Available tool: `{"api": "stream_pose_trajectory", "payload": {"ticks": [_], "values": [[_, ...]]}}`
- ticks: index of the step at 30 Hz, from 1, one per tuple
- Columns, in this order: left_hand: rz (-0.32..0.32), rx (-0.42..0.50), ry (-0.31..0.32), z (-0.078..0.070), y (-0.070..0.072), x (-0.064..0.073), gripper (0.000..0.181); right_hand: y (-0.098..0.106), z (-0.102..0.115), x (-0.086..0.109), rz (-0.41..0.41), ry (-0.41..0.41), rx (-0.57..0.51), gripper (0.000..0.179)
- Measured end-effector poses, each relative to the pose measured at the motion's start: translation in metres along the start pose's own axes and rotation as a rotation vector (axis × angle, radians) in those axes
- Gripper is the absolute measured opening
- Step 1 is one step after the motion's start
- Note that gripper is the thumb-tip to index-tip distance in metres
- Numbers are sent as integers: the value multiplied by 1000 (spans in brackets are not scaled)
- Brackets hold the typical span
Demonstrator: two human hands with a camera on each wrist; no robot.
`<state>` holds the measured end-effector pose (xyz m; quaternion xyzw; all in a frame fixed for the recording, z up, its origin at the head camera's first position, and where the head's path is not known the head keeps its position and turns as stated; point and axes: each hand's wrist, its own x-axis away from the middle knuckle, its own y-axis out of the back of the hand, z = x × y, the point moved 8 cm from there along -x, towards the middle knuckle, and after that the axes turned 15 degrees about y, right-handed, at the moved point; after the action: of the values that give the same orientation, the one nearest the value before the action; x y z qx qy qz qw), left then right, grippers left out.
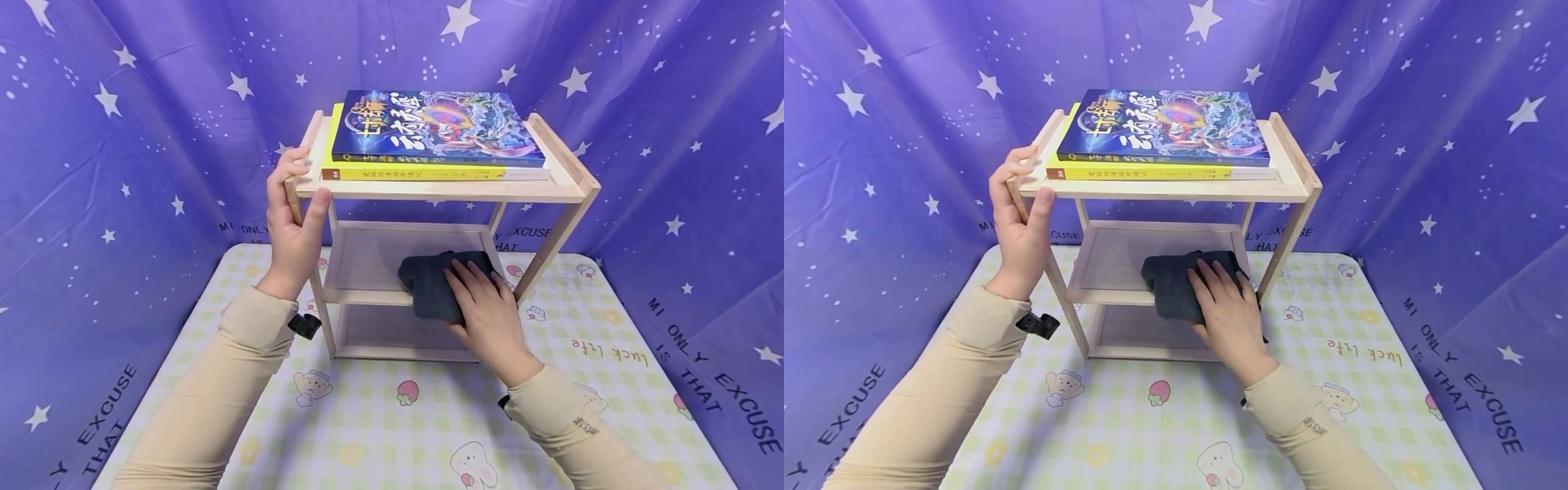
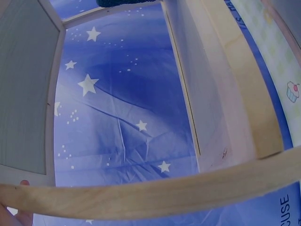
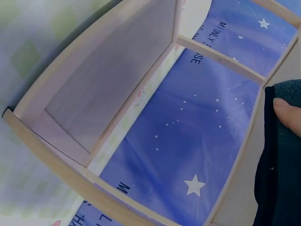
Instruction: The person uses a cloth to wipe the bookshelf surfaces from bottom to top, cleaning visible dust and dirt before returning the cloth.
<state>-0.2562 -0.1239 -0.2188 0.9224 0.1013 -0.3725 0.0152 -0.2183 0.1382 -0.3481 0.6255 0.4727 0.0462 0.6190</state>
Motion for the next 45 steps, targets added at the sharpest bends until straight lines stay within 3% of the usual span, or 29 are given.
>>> {"api": "stream_pose_trajectory", "payload": {"ticks": [6,13,17,29,45], "values": [[-1,1,9,0,1,0,65,-1,3,0,-46,-3,26,89],[-9,21,6,1,1,1,64,-1,6,3,-207,15,55,77],[-5,25,2,0,1,0,64,0,7,3,-256,20,63,67],[-2,18,19,0,-1,0,66,2,14,-2,-300,37,102,63],[-2,7,28,2,-1,0,66,-2,29,-16,-283,77,109,57]]}}
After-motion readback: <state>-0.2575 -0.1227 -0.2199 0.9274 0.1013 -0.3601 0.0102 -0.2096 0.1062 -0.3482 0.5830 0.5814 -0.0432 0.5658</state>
